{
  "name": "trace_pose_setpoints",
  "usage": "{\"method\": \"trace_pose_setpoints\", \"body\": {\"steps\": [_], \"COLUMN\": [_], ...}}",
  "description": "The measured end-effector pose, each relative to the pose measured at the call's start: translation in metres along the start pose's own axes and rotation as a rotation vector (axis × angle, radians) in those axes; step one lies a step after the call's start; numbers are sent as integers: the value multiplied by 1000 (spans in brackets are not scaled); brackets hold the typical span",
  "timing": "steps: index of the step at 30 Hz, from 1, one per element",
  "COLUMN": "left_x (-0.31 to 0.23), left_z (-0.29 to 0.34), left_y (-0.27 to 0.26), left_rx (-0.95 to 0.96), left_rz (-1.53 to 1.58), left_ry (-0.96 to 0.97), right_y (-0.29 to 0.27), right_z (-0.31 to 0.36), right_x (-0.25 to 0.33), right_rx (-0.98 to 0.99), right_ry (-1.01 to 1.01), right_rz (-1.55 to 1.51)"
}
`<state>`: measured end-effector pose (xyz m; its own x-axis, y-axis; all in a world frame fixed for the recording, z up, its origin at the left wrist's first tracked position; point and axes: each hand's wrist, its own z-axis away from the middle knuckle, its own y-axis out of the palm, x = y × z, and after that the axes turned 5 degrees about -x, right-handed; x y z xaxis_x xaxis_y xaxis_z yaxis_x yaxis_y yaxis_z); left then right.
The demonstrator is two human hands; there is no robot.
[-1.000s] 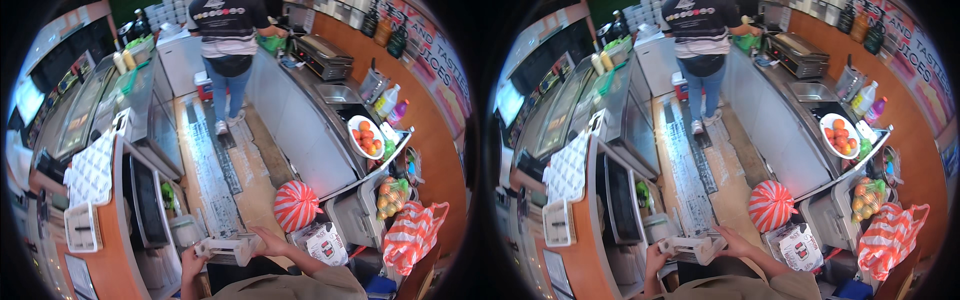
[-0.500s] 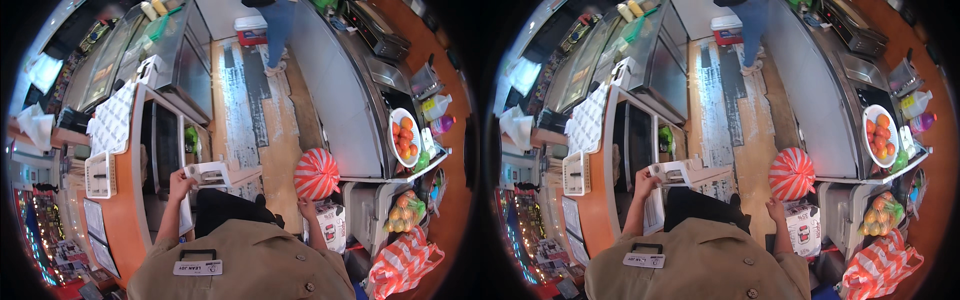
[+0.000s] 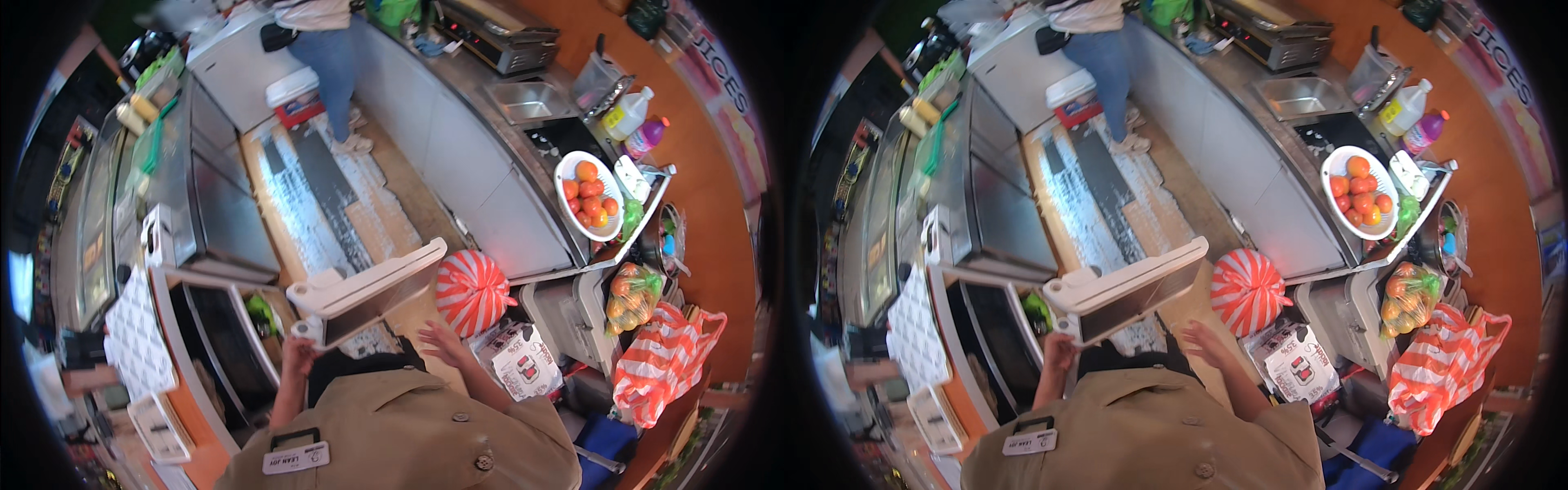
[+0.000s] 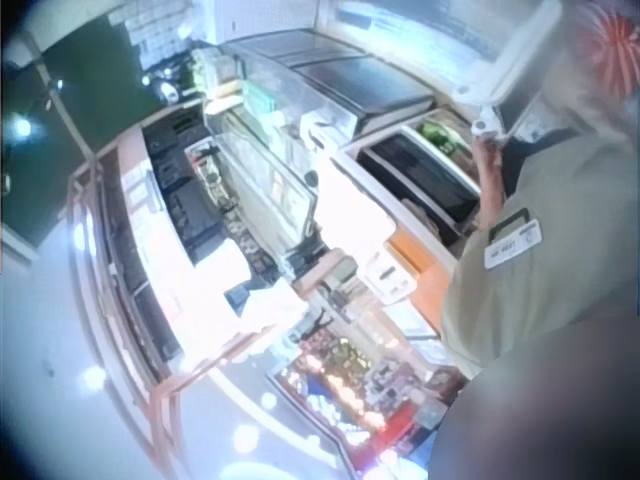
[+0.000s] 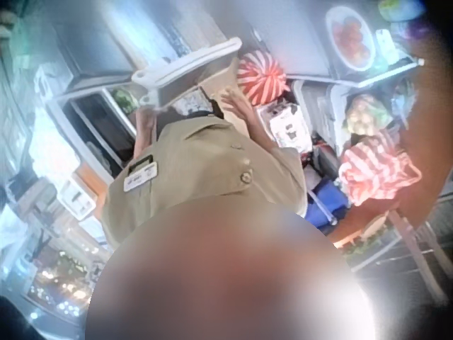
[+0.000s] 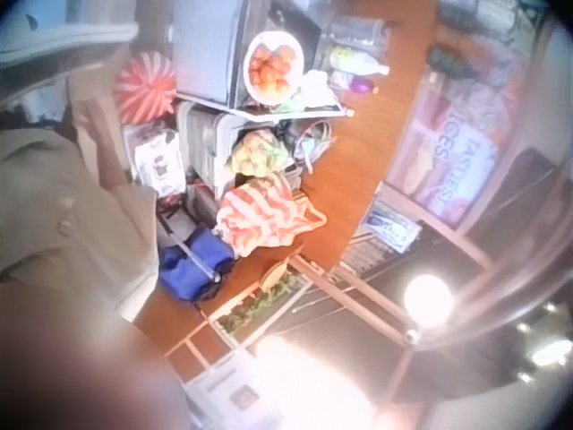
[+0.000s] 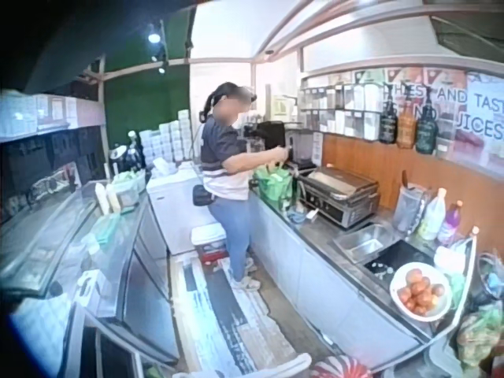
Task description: The person peels and washes several small round fruits at a sink, then places them into a metal tray. They retrieve a mandoline slicer and slice the fruits one by one, collecting the slices in the tray.
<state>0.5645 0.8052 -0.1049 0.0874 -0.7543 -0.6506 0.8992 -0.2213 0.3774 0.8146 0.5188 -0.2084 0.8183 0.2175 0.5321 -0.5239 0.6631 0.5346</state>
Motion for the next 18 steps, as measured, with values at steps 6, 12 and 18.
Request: {"method": "trace_pose_setpoints", "body": {"steps": [6,12,18], "left_x": [-53,-124,-161], "left_z": [-57,-142,-217], "left_y": [34,124,272], "left_rx": [372,729,1241], "left_rz": [41,-346,-381], "left_ry": [-241,-231,-57], "right_y": [149,160,132], "right_z": [-84,-86,-88], "right_x": [78,172,300], "right_rx": [73,-274,-867], "right_ry": [-412,-653,-935], "right_rz": [-364,-302,-44]}}
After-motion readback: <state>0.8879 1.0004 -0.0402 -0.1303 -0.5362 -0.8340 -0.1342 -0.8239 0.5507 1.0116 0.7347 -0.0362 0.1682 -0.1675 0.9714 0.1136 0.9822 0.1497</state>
